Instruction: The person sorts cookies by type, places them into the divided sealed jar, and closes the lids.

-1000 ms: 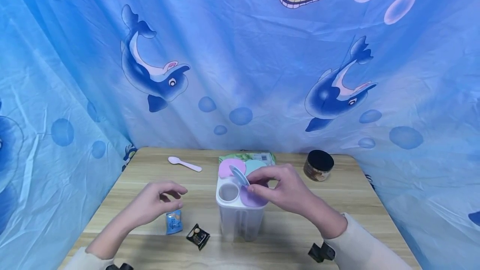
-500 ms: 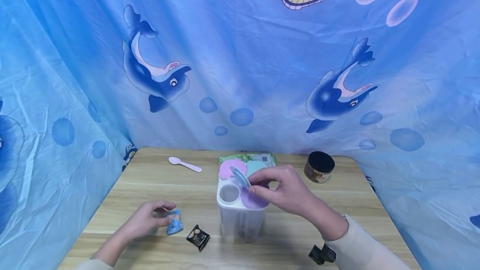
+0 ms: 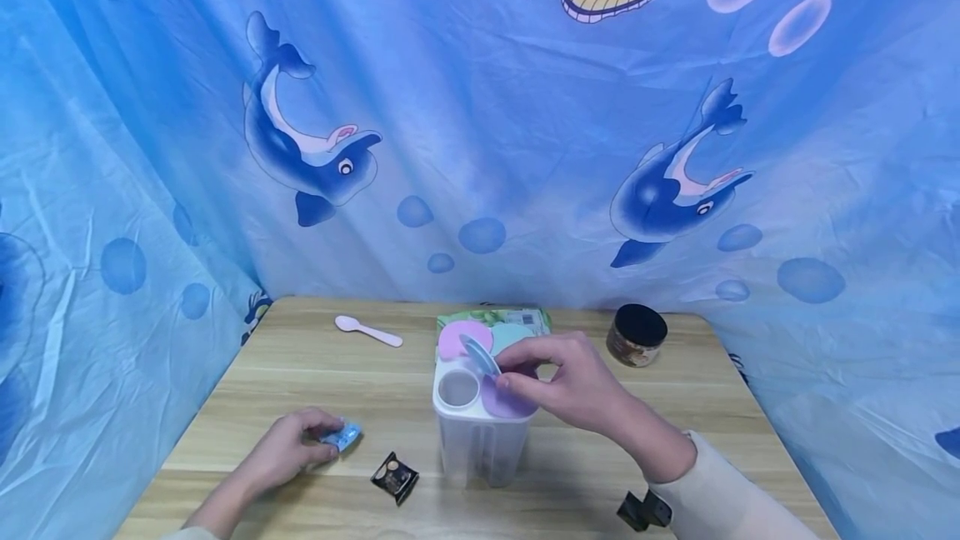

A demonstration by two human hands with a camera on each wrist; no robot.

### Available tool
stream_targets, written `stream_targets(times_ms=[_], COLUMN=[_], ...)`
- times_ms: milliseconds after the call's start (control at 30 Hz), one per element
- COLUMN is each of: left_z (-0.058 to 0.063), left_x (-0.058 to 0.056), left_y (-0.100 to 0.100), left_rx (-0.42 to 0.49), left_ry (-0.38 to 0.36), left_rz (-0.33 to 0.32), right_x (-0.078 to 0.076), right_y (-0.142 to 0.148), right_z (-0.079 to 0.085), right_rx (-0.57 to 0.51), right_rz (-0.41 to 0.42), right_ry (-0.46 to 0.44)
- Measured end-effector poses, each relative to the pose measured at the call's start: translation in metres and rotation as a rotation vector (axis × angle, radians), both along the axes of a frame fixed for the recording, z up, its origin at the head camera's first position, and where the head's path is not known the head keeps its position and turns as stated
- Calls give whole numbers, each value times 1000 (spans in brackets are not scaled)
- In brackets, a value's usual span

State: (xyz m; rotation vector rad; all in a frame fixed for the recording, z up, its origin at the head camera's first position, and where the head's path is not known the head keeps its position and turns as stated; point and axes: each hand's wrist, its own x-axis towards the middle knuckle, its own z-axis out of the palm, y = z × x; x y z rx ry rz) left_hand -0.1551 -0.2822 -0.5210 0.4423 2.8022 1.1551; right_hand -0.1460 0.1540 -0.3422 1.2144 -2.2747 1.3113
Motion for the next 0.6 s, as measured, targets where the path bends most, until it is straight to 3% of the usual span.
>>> stream_targets(times_ms=[100, 300, 467, 600], left_z=[0, 1, -3, -8], left_x=[-1, -4, -7, -9], left_y=[1, 3, 3, 4], left_rx=[-38, -54, -66, -79], left_ry=[23, 2, -34, -12], left_rz=[12, 110, 136, 141], right_x=[0, -1, -1, -1], right_y=[0, 0, 1, 1], right_z=[0, 0, 0, 0], right_rx=[5, 3, -2, -5], right_rz=[0, 0, -1, 0], right_ry=[0, -6, -11, -15])
